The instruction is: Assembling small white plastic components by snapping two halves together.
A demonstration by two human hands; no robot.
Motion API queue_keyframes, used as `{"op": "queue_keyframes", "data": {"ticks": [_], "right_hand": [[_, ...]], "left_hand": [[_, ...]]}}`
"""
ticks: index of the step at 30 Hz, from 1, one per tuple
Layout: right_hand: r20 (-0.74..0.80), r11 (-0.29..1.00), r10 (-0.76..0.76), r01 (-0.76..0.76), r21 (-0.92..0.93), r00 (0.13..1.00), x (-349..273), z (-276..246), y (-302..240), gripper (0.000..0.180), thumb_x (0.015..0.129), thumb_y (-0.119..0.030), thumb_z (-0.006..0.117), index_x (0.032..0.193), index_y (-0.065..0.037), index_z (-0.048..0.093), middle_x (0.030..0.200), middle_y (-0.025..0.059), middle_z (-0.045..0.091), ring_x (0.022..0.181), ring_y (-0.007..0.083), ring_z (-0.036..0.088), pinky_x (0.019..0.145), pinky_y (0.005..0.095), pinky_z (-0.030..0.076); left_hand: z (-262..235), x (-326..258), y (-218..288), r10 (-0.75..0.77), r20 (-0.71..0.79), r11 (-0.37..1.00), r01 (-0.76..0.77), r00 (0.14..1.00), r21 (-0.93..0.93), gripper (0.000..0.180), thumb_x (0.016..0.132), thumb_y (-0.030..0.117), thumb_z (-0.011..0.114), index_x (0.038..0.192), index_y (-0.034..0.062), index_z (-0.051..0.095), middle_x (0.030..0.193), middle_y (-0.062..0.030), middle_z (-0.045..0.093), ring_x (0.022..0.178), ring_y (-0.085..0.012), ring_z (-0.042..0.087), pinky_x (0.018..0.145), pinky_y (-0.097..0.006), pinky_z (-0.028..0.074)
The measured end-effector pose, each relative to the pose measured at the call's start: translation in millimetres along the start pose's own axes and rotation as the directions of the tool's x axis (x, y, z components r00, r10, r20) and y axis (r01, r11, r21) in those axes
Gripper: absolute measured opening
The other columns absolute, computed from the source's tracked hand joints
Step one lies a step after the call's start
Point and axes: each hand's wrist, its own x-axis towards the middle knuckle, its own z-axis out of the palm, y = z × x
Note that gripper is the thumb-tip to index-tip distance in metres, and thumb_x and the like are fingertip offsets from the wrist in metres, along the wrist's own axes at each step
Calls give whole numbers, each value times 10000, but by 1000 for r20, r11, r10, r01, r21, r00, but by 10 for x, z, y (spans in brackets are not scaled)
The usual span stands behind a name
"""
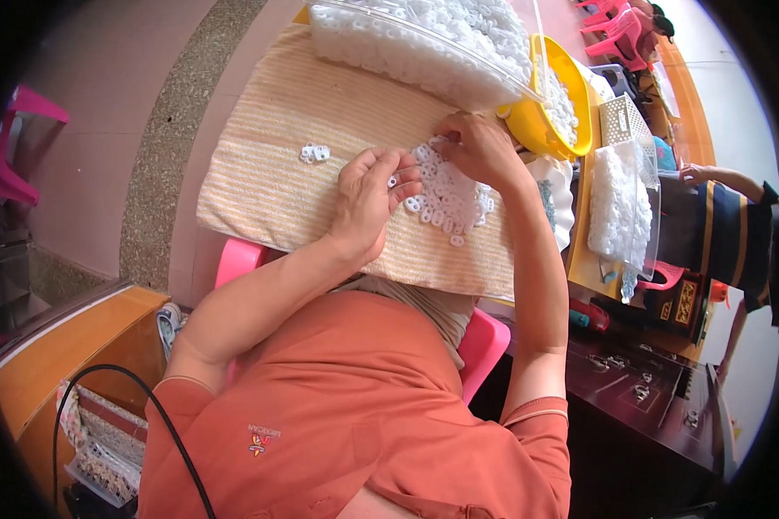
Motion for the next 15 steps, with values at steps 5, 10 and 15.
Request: {"op": "queue_keyframes", "data": {"ticks": [5, 10, 15], "right_hand": [[-24, 997, 24, -23, 69, 999, -4, -1, 9, 176, 741, -143, 709, 864, -17, 692, 760, 138, 677, 697, 261, 655, 643, 356, 503], [-35, 995, 59, -56, 85, 998, -56, -28, 37, 179, 751, -158, 722, 845, -9, 696, 752, 127, 682, 695, 233, 654, 662, 339, 505], [-184, 947, 31, 30, 319, 982, -197, -56, -202, 176, 818, -115, 694, 946, 6, 699, 774, 119, 675, 730, 199, 658, 679, 294, 503]], "left_hand": [[12, 11, 26, 5, 15, 1000, -5, 1000, 14, 133, 951, 144, 550, 1003, 21, 547, 980, -96, 614, 877, -175, 612, 795, -304, 541], [2, 23, 22, -3, 13, 999, 3, 1000, 33, 134, 945, 140, 562, 1011, 24, 546, 981, -92, 616, 887, -174, 612, 803, -308, 537], [11, 15, -1, -10, 13, 999, 9, 1000, 51, 140, 950, 146, 554, 1026, 28, 551, 981, -91, 618, 896, -179, 615, 821, -318, 535]]}}
